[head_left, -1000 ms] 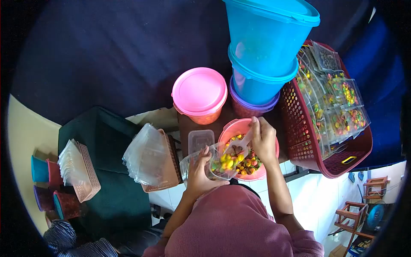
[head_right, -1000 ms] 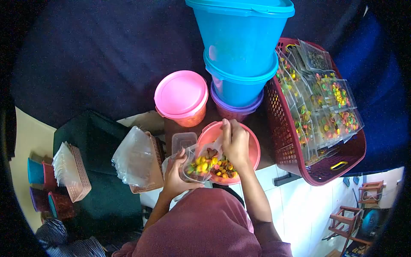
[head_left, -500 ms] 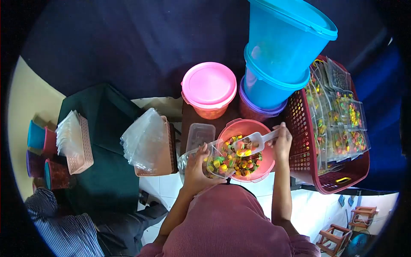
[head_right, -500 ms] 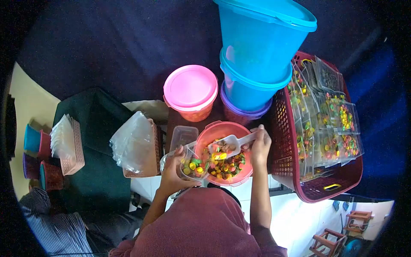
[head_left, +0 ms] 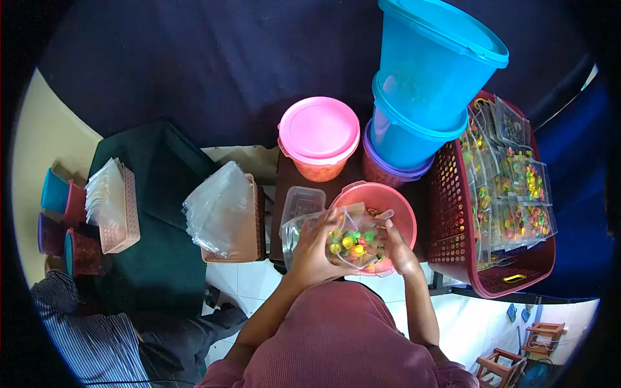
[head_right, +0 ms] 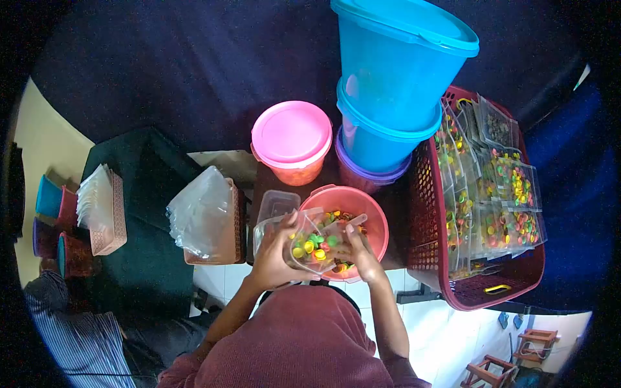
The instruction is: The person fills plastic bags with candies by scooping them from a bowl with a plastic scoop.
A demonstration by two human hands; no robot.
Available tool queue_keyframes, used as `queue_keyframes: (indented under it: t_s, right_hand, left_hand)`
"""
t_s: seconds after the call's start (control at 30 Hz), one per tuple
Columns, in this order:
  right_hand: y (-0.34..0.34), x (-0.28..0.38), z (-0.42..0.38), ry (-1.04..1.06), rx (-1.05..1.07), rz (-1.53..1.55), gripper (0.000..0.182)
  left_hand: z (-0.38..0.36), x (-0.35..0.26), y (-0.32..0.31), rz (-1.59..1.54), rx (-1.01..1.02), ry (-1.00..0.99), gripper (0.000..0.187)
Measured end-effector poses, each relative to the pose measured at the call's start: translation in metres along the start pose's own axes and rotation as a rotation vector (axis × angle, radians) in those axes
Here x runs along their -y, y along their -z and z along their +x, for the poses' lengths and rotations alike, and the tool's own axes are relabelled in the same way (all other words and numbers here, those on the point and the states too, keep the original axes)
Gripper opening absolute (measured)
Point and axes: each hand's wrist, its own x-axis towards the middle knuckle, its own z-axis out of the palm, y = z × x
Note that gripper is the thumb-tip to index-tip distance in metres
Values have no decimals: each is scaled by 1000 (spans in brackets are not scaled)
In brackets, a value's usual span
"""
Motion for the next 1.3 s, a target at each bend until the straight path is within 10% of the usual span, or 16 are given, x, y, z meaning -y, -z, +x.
queue_keyframes:
  t_s: [0.5,0.77,1.0,1.17,1.3]
  right_hand:
    - [-22,20,-25,330,-21,-348,66]
    - [3,4,-8,346,-53,-120,43]
    - [7,17,-13,286,-113,-197,38]
    - [10,19,-8,264,-74,-227,37]
    - [12,15,-4,356,12,-259,37]
  left_hand:
    - [24,0,-32,-64,2,-179,116]
    - [16,19,-14,-87,-37,-124,107]
    - [-35,101,-20,-673,-484,643,58]
    - [-47,95,-14,-1289,-244,928,57]
    - [-38,94,-20,-1189,-88,963,49]
